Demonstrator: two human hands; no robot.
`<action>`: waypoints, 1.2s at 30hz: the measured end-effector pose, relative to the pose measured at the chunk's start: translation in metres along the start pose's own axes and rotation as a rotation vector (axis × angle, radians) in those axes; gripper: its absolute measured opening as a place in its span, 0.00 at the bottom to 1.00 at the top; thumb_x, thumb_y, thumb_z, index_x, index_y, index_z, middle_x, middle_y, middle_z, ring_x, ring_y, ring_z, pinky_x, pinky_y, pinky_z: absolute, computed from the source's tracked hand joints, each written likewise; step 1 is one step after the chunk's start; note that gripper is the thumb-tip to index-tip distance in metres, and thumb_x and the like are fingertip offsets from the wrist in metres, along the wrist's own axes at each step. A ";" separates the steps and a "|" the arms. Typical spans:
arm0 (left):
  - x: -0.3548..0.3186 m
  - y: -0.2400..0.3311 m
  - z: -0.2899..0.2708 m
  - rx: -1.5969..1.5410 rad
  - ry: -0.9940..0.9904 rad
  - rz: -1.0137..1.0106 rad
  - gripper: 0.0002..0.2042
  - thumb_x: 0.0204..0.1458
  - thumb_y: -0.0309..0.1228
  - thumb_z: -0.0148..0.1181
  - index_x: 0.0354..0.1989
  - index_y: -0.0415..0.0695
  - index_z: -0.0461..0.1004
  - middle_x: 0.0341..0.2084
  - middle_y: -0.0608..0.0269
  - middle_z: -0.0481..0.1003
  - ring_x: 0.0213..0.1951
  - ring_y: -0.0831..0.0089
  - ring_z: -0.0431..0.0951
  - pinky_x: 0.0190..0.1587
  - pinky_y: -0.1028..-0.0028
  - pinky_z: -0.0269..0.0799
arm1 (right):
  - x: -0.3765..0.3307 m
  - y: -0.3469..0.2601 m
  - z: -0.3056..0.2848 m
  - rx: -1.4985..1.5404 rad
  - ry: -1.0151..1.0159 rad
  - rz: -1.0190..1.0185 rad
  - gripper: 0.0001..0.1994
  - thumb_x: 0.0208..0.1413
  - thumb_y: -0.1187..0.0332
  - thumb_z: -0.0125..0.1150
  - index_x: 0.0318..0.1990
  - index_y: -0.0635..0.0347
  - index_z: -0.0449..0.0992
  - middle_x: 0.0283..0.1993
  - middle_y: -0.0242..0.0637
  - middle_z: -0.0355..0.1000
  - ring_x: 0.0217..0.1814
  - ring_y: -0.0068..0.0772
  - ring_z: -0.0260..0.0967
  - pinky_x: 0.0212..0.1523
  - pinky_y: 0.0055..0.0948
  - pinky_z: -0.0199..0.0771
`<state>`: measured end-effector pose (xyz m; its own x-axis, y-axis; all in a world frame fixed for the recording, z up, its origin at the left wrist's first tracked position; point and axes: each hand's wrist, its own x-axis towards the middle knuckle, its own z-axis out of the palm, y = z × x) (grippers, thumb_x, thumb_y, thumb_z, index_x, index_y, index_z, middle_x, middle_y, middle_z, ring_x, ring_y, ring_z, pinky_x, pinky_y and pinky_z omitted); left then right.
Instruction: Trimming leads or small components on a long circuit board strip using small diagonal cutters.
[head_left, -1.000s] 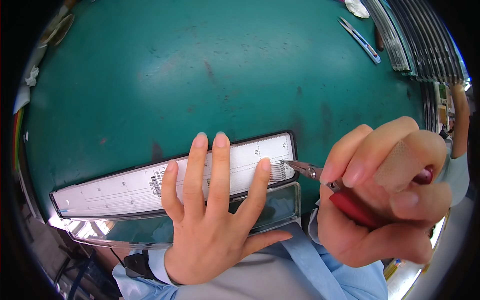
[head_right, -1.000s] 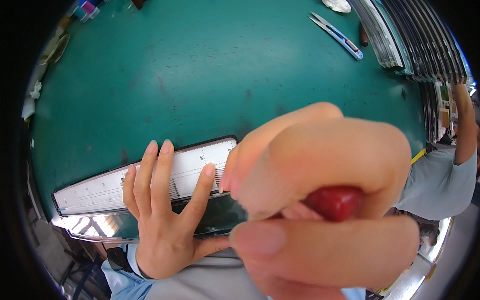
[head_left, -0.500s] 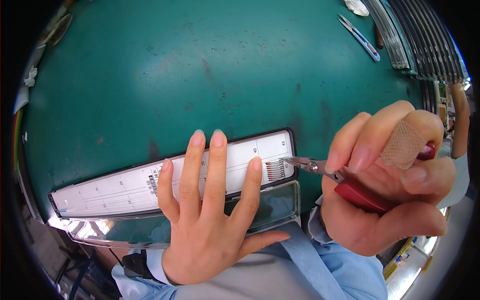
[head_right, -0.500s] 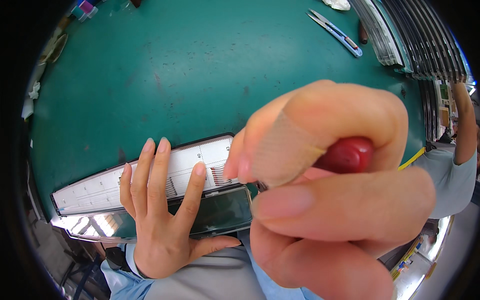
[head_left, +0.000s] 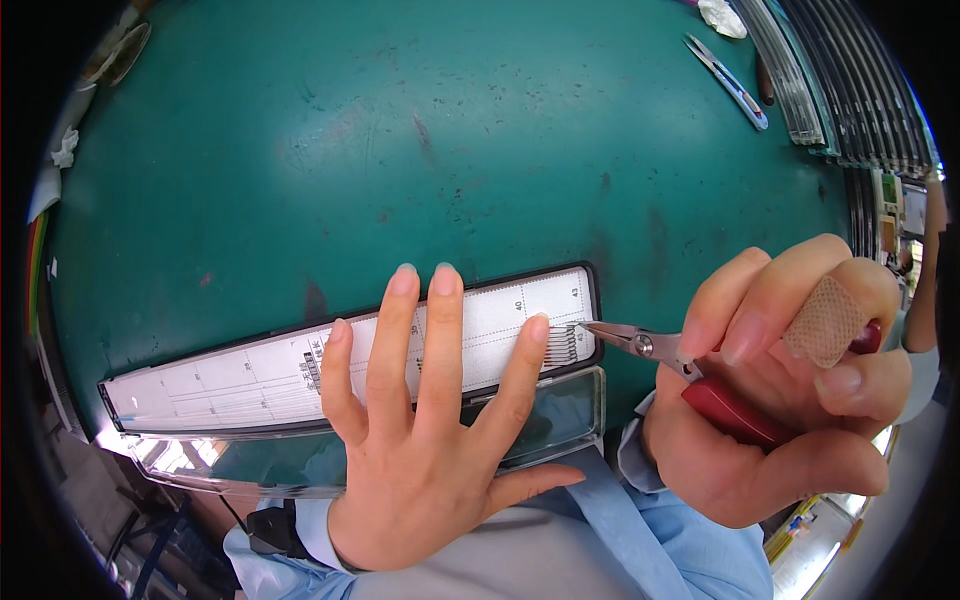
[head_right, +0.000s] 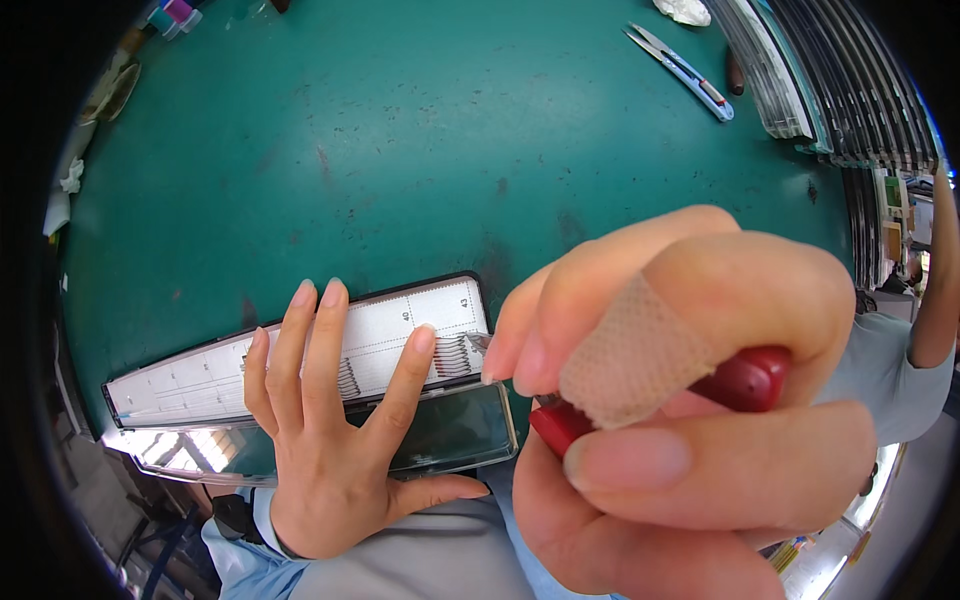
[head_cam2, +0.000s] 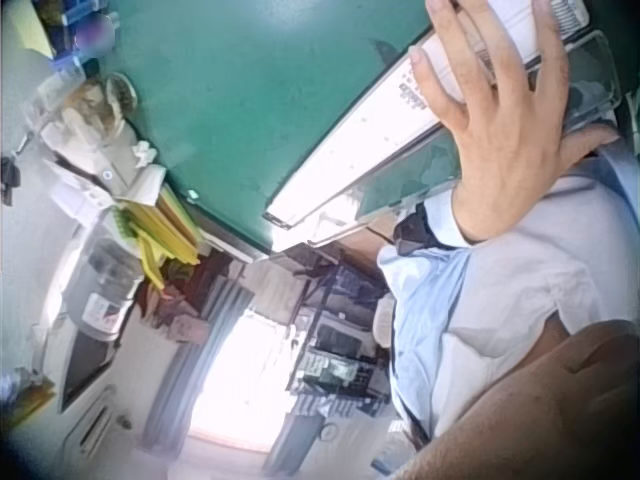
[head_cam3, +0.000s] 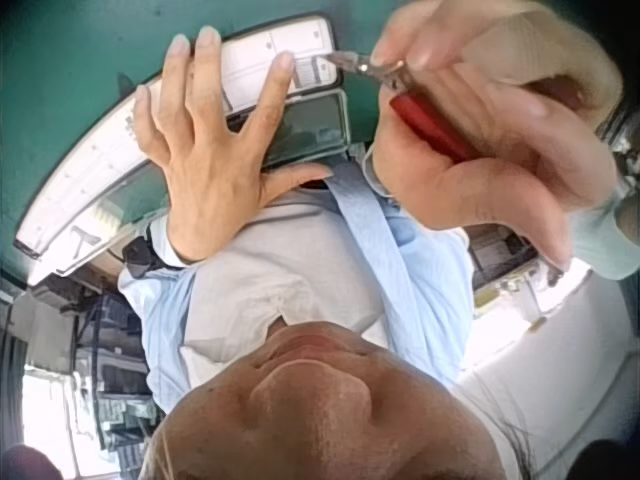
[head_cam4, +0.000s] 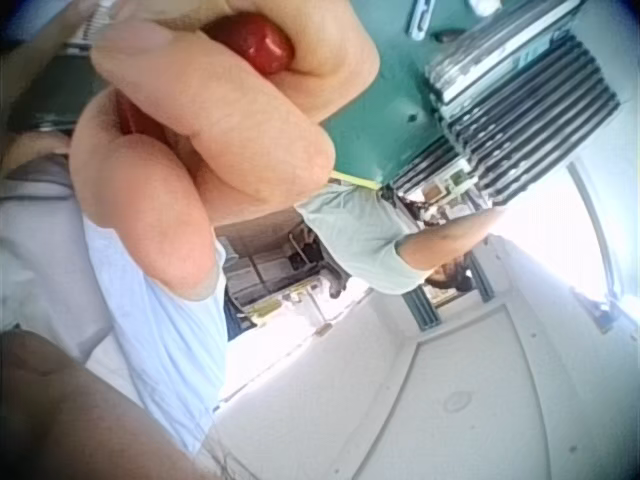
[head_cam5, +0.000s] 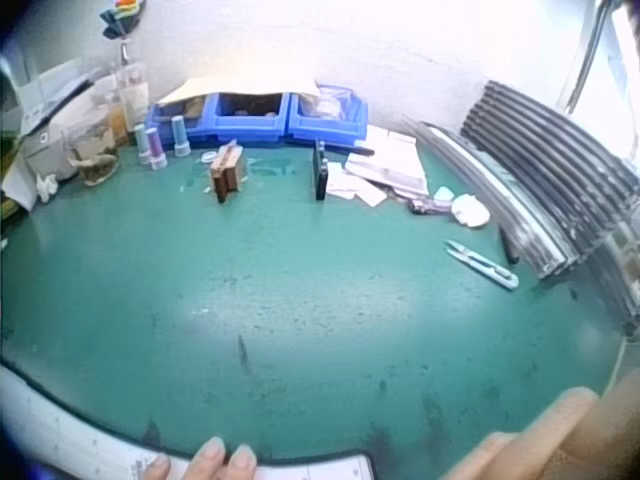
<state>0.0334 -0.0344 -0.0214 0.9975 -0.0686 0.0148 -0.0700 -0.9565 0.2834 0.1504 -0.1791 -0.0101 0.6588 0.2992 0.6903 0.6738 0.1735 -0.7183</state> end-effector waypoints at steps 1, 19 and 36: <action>0.000 0.000 0.001 -0.002 -0.001 0.001 0.43 0.37 0.71 0.53 0.60 0.55 0.70 0.62 0.37 0.57 0.63 0.42 0.57 0.62 0.46 0.43 | -0.001 0.000 -0.001 -0.002 0.000 0.001 0.24 0.65 0.43 0.36 0.47 0.53 0.69 0.40 0.41 0.58 0.31 0.29 0.58 0.20 0.22 0.65; -0.001 -0.002 0.001 -0.031 0.010 0.014 0.47 0.38 0.69 0.56 0.62 0.46 0.65 0.62 0.35 0.58 0.63 0.40 0.58 0.62 0.44 0.44 | 0.006 0.009 -0.008 0.008 -0.157 -0.012 0.22 0.65 0.47 0.40 0.46 0.56 0.69 0.33 0.35 0.55 0.31 0.30 0.58 0.19 0.24 0.68; -0.002 -0.002 0.002 -0.049 0.011 0.009 0.44 0.37 0.67 0.59 0.61 0.51 0.66 0.62 0.34 0.57 0.63 0.39 0.58 0.62 0.44 0.42 | 0.000 0.003 -0.006 -0.022 -0.118 0.006 0.25 0.65 0.43 0.36 0.51 0.53 0.69 0.34 0.36 0.56 0.33 0.30 0.59 0.21 0.25 0.70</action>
<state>0.0316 -0.0326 -0.0237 0.9969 -0.0740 0.0282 -0.0792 -0.9407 0.3299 0.1541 -0.1840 -0.0115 0.6199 0.4087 0.6699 0.6777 0.1514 -0.7196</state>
